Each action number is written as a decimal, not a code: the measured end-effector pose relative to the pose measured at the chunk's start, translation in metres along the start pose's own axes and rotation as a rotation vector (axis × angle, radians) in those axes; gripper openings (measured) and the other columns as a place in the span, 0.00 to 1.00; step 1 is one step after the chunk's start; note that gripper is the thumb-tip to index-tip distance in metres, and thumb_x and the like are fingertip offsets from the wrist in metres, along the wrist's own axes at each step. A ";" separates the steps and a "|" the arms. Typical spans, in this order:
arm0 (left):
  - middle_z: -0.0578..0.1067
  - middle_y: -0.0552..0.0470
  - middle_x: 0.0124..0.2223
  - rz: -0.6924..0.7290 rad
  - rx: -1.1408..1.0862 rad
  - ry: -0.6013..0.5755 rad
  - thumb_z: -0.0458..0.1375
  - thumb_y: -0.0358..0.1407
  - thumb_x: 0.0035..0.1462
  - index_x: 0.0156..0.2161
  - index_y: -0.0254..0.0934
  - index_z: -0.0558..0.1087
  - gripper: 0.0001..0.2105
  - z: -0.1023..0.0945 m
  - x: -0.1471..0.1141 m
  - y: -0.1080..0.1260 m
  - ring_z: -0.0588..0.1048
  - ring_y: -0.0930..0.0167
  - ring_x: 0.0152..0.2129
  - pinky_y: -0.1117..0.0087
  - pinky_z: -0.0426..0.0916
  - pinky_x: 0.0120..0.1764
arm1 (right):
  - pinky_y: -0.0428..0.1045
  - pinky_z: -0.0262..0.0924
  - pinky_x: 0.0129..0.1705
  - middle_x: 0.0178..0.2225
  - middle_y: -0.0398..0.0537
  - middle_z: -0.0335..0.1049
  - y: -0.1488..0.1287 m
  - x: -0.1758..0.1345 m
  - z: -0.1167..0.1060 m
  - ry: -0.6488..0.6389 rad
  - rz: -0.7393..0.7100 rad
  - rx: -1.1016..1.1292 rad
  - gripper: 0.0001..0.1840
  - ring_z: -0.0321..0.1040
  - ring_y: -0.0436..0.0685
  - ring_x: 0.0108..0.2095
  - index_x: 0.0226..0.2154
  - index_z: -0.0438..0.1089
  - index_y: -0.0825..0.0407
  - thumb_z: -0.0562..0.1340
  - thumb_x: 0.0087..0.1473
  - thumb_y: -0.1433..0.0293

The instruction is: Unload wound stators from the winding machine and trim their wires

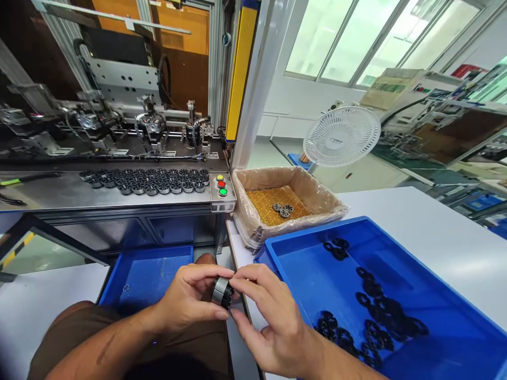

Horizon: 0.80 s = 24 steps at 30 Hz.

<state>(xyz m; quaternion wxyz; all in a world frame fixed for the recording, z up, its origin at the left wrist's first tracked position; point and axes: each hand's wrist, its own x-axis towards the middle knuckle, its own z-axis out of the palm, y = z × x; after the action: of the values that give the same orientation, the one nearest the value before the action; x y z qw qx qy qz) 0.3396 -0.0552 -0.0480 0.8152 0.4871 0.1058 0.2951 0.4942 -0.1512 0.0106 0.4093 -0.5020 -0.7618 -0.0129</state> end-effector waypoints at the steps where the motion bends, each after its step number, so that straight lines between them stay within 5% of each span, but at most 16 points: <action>1: 0.82 0.46 0.35 0.011 0.017 0.004 0.75 0.35 0.37 0.44 0.33 0.80 0.25 0.000 0.000 0.001 0.80 0.68 0.31 0.70 0.76 0.37 | 0.52 0.72 0.40 0.40 0.55 0.73 0.000 -0.001 0.000 -0.008 -0.015 -0.018 0.18 0.72 0.59 0.42 0.49 0.66 0.55 0.60 0.54 0.79; 24: 0.83 0.50 0.37 0.035 0.035 -0.050 0.75 0.31 0.37 0.46 0.39 0.80 0.26 -0.003 -0.003 0.000 0.80 0.70 0.33 0.75 0.74 0.38 | 0.49 0.72 0.40 0.36 0.54 0.72 0.001 0.001 0.000 0.014 -0.223 -0.195 0.09 0.72 0.55 0.40 0.44 0.69 0.58 0.58 0.60 0.79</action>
<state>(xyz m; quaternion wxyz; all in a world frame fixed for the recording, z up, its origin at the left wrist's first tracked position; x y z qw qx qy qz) 0.3356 -0.0550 -0.0504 0.8035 0.5104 0.0819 0.2952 0.4952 -0.1495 0.0111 0.3600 -0.4516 -0.8050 -0.1360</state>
